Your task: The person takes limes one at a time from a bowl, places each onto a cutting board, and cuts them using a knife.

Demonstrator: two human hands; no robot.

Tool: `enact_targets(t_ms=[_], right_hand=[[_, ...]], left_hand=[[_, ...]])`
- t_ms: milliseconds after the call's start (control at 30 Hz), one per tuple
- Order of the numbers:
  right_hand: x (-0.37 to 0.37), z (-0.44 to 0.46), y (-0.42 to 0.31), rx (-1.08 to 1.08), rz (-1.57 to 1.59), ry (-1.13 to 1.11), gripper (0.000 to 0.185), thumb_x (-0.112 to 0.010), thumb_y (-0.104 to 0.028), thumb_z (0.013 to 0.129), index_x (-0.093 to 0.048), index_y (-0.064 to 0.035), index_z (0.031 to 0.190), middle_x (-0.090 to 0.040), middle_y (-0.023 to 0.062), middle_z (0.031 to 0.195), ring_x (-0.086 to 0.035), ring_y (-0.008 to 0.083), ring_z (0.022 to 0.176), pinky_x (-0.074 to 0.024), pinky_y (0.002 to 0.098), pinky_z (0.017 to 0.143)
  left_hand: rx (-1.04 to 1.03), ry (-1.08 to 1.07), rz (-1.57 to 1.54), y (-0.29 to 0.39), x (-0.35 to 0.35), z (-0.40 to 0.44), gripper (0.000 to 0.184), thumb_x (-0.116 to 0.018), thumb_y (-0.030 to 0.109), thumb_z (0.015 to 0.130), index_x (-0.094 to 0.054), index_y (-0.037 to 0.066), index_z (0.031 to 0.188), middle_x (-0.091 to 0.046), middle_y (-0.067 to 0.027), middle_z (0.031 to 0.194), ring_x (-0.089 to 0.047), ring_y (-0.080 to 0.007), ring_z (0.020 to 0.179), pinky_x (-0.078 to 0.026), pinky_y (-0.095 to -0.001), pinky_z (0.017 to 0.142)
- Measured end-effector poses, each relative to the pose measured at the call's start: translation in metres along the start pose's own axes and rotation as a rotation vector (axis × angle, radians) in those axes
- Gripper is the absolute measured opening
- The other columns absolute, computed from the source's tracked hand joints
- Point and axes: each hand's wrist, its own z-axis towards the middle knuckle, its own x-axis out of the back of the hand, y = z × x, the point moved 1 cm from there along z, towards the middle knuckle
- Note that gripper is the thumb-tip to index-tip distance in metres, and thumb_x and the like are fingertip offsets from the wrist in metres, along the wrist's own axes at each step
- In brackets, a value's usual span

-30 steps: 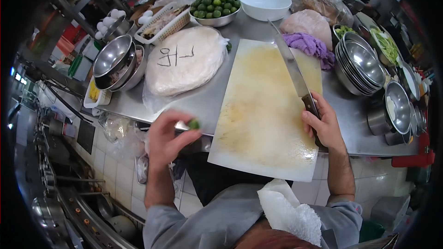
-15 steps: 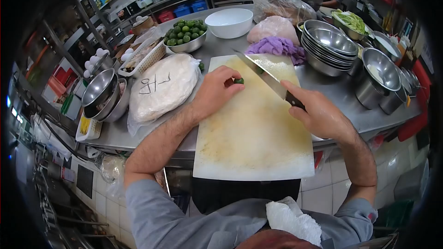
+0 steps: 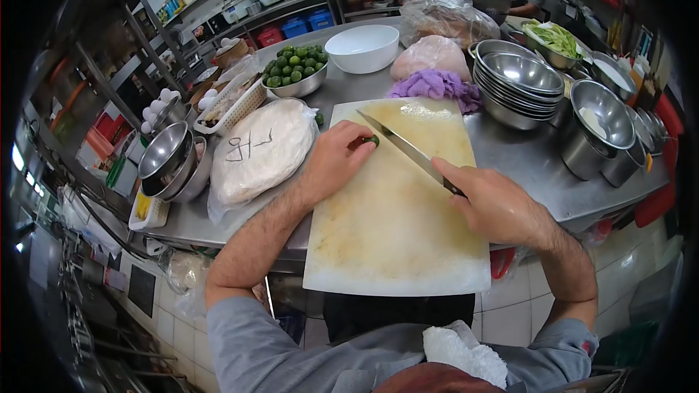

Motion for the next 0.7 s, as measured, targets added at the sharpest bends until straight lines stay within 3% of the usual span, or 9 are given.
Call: enact_targets(t_ms=[133, 233, 300, 633, 700], right_hand=[[-0.003, -0.012, 0.007, -0.02, -0.011, 0.095, 0.055, -0.053, -0.011, 0.089, -0.034, -0.005, 0.14, -0.062, 0.0239, 0.104, -0.06, 0.0413, 0.098, -0.0477, 0.0481, 0.081], [-0.007, -0.009, 0.021, 0.04, 0.066, 0.139, 0.057, -0.054, -0.01, 0.089, -0.035, -0.0044, 0.142, -0.061, 0.0241, 0.104, -0.059, 0.0412, 0.097, -0.0472, 0.0474, 0.082], [-0.01, -0.005, 0.027, 0.085, 0.131, 0.171, 0.056, -0.054, -0.009, 0.088, -0.037, -0.0036, 0.142, -0.061, 0.0243, 0.104, -0.059, 0.0412, 0.096, -0.047, 0.0471, 0.082], [-0.003, -0.003, 0.034, 0.095, 0.171, 0.099, 0.055, -0.056, -0.01, 0.089, -0.038, -0.0015, 0.141, -0.062, 0.0238, 0.104, -0.06, 0.0407, 0.098, -0.0474, 0.0468, 0.083], [-0.003, -0.003, 0.035, 0.095, 0.172, 0.094, 0.056, -0.056, -0.01, 0.089, -0.038, -0.0021, 0.141, -0.062, 0.0237, 0.104, -0.06, 0.0406, 0.098, -0.0475, 0.0468, 0.083]], left_hand=[[0.023, -0.068, -0.048, 0.002, 0.004, 0.001, 0.017, -0.068, 0.009, 0.085, -0.064, 0.0, 0.099, -0.063, -0.0123, 0.101, -0.066, -0.0235, 0.084, -0.055, -0.032, 0.073], [-0.031, -0.099, -0.092, -0.002, 0.006, 0.0, 0.018, -0.07, 0.008, 0.083, -0.063, 0.0, 0.097, -0.063, -0.0108, 0.103, -0.065, -0.0218, 0.085, -0.054, -0.0307, 0.075], [-0.011, -0.11, -0.149, -0.002, 0.006, 0.003, 0.018, -0.073, 0.001, 0.079, -0.063, 0.0, 0.095, -0.063, -0.0093, 0.104, -0.062, -0.015, 0.09, -0.053, -0.0273, 0.078], [0.088, -0.131, -0.25, -0.009, 0.008, 0.003, 0.021, -0.073, 0.004, 0.082, -0.063, 0.0, 0.099, -0.063, -0.0088, 0.103, -0.064, -0.0166, 0.089, -0.054, -0.0284, 0.08], [0.0, -0.166, -0.124, 0.0, 0.011, 0.005, 0.023, -0.072, 0.004, 0.082, -0.063, 0.0, 0.103, -0.063, -0.0082, 0.105, -0.064, -0.0152, 0.088, -0.054, -0.0279, 0.08]])
